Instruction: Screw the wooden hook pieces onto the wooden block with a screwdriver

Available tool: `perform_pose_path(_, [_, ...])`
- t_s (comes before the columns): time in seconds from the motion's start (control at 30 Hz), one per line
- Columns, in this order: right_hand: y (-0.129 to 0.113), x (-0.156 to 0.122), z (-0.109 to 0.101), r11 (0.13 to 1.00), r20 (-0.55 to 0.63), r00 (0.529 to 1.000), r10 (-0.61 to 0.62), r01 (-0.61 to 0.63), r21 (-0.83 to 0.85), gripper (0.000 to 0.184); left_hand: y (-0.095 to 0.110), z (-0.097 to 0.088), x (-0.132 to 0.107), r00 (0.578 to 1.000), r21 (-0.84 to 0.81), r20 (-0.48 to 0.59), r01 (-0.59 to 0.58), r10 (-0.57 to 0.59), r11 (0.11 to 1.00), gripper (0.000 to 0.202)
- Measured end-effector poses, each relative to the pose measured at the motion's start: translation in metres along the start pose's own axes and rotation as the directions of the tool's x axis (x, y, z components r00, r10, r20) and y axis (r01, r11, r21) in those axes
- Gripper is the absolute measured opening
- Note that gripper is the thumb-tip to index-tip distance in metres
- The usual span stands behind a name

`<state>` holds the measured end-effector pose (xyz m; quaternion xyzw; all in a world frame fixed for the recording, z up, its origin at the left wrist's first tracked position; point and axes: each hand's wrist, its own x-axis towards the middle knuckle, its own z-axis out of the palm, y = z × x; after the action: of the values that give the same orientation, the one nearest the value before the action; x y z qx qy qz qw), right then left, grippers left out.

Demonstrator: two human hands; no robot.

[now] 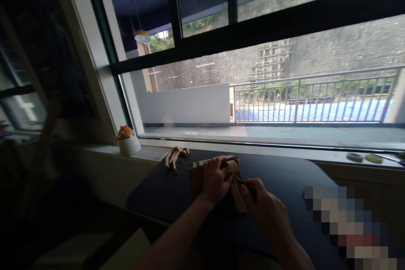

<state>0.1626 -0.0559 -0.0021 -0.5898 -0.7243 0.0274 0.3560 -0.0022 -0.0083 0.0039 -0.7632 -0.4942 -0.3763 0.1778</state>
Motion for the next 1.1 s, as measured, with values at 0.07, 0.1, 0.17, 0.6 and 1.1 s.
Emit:
perform_pose_path(0.07, [-0.002, 0.001, -0.002, 1.0, -0.002, 1.0, 0.008, -0.008, -0.002, 0.031, 0.0, 0.0, 0.0, 1.0, -0.006, -0.006, 0.0, 0.0, 1.0, 0.013])
perform_pose_path(0.1, [-0.003, 0.001, -0.003, 1.0, -0.006, 1.0, 0.01, -0.01, -0.006, 0.031, 0.0, 0.0, 0.0, 1.0, -0.008, -0.009, -0.002, 0.002, 1.0, 0.013])
perform_pose_path(0.17, [-0.004, -0.001, -0.006, 1.0, -0.02, 1.0, 0.008, -0.009, -0.016, 0.032, 0.0, -0.001, 0.0, 1.0, -0.008, -0.014, -0.007, 0.007, 1.0, 0.014])
perform_pose_path(0.6, [-0.001, -0.007, -0.008, 0.999, 0.0, 0.999, -0.048, 0.048, -0.003, 0.032, 0.001, -0.003, 0.001, 1.0, 0.001, 0.023, -0.012, 0.012, 1.0, 0.032])
perform_pose_path(1.1, [-0.014, -0.007, -0.003, 0.995, -0.036, 0.996, -0.084, 0.086, 0.056, 0.033, 0.002, -0.001, -0.001, 1.0, 0.03, 0.019, 0.001, -0.002, 1.0, 0.03])
